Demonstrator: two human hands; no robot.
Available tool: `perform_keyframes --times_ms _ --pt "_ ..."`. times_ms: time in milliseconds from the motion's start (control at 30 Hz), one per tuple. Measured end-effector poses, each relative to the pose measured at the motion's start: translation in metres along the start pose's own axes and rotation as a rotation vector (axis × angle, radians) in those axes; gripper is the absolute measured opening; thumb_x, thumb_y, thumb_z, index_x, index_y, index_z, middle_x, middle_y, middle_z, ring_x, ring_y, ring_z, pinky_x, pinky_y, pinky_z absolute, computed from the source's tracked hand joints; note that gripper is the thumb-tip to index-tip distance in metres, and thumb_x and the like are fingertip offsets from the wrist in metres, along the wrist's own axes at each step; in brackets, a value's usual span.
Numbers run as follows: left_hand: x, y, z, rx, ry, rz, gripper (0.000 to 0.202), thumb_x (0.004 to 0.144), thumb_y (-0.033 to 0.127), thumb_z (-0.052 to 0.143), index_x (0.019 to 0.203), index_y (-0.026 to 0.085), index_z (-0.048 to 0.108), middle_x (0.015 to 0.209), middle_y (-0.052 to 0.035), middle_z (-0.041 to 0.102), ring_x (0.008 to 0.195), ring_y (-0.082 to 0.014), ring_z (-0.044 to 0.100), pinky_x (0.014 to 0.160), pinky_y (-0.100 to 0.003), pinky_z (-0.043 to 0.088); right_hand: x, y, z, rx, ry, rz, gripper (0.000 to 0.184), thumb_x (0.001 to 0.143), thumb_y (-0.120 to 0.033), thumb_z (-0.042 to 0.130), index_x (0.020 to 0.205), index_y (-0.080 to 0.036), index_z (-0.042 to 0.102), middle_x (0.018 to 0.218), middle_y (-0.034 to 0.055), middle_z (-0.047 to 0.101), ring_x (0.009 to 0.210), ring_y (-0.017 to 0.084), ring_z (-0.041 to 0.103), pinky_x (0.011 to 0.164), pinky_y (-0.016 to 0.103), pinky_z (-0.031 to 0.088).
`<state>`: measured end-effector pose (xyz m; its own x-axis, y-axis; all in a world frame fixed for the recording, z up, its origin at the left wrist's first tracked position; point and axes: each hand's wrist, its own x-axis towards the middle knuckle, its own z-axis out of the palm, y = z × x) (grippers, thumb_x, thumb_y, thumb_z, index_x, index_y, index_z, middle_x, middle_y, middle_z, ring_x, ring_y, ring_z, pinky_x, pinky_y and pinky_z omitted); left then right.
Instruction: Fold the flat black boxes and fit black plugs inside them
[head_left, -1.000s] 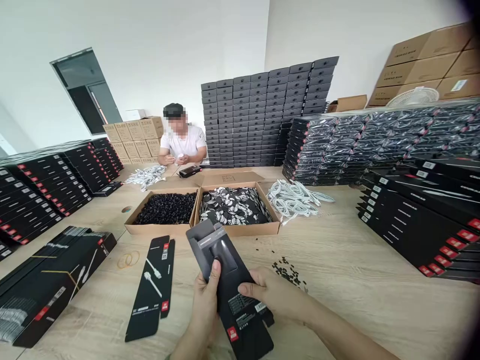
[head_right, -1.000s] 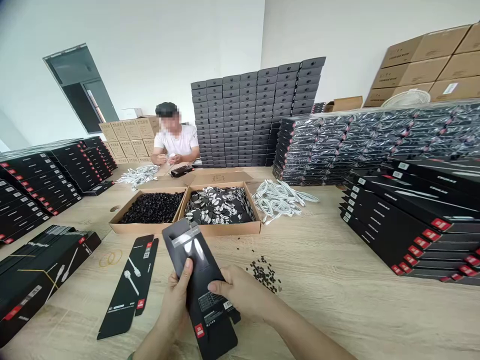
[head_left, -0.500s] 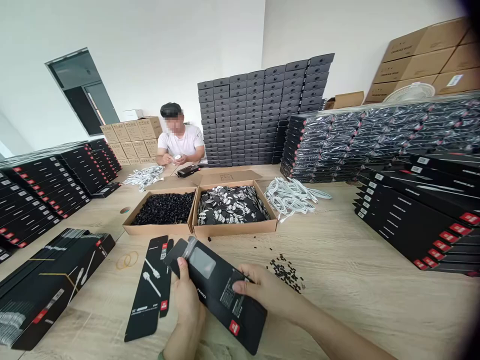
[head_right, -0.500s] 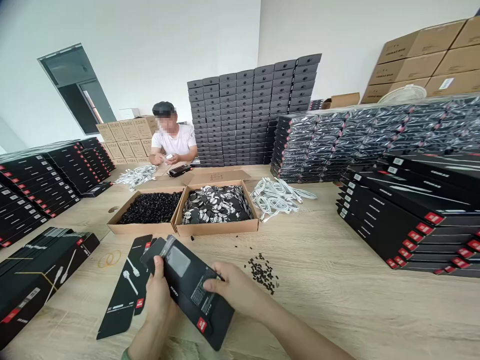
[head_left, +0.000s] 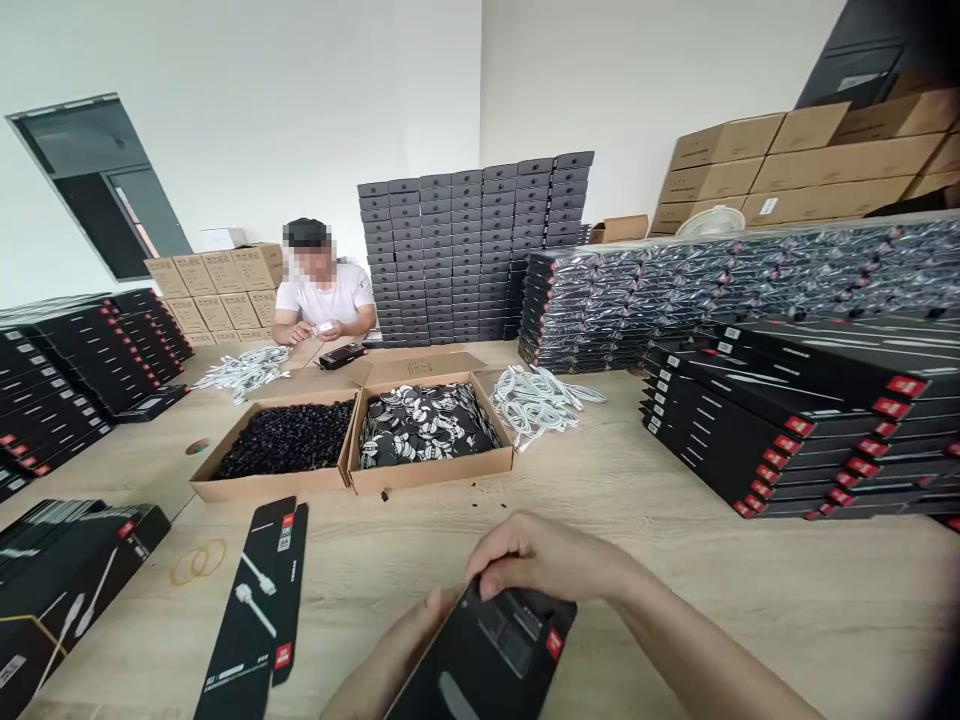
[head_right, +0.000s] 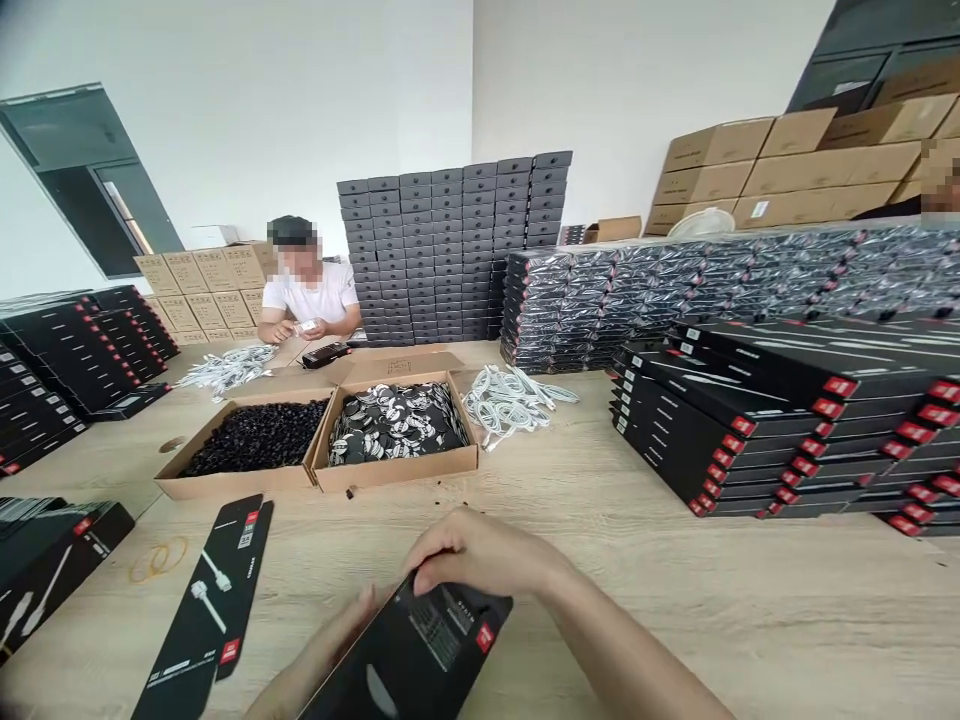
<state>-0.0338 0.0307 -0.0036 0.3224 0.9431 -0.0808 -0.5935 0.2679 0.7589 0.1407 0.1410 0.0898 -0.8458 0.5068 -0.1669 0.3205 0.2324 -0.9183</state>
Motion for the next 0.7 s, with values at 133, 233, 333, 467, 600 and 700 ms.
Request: perform_keyframes --times_ms 133,233,333,467,600,700 --pt "0.004 0.007 -0.003 0.077 0.130 0.016 0.056 0.071 0.035 0.078 0.124 0.023 0.065 0.127 -0.0093 0.068 0.126 -0.0358 0.054 0.110 -0.050 0.035 0.013 0.000 0.025 -0.245 0.410 -0.103 0.024 0.080 -0.029 0.068 0.104 -0.025 0.070 0.111 0.0040 0.068 0.109 0.026 0.058 0.094 0.035 0.043" --pt "0.008 0.009 -0.008 0.024 0.400 0.164 0.071 0.075 0.034 0.076 0.140 0.031 0.048 0.138 -0.0057 0.060 0.131 -0.0292 0.050 0.112 -0.042 0.035 0.015 0.001 0.031 -0.195 0.666 -0.055 0.029 0.090 -0.041 0.055 0.113 -0.024 0.056 0.123 0.0082 0.059 0.116 0.026 0.053 0.097 0.039 0.042" --pt "0.011 0.007 -0.008 -0.020 0.524 0.254 0.086 0.076 0.034 0.074 0.149 0.033 0.028 0.142 -0.0069 0.056 0.129 -0.0261 0.052 0.108 -0.037 0.039 0.015 0.003 0.038 -0.063 0.608 0.122 0.036 0.092 -0.051 0.047 0.114 -0.022 0.049 0.112 0.0092 0.062 0.090 0.023 0.062 0.080 0.038 0.048" --pt "0.012 0.005 -0.004 0.035 0.620 0.332 0.089 0.074 0.042 0.074 0.149 0.035 0.026 0.144 -0.0057 0.053 0.129 -0.0242 0.051 0.106 -0.033 0.041 0.020 0.007 0.057 -0.020 0.578 0.049 0.037 0.092 -0.046 0.048 0.121 -0.024 0.043 0.119 0.0077 0.059 0.082 0.019 0.061 0.076 0.035 0.047" --pt "0.011 0.004 -0.004 0.200 0.692 0.387 0.070 0.076 0.054 0.069 0.137 0.030 0.045 0.138 -0.0062 0.057 0.127 -0.0246 0.051 0.105 -0.032 0.041 0.024 0.006 0.070 -0.009 0.580 0.016 0.025 0.093 -0.040 0.046 0.113 -0.024 0.049 0.096 0.0021 0.062 0.078 0.018 0.058 0.071 0.031 0.044" --pt "0.009 0.003 -0.006 0.269 0.699 0.364 0.057 0.078 0.058 0.064 0.123 0.024 0.055 0.122 -0.0084 0.064 0.114 -0.0252 0.059 0.098 -0.033 0.046 0.023 0.003 0.068 -0.023 0.551 0.051 0.019 0.093 -0.039 0.046 0.100 -0.024 0.054 0.074 -0.0025 0.056 0.067 0.017 0.051 0.062 0.028 0.037"
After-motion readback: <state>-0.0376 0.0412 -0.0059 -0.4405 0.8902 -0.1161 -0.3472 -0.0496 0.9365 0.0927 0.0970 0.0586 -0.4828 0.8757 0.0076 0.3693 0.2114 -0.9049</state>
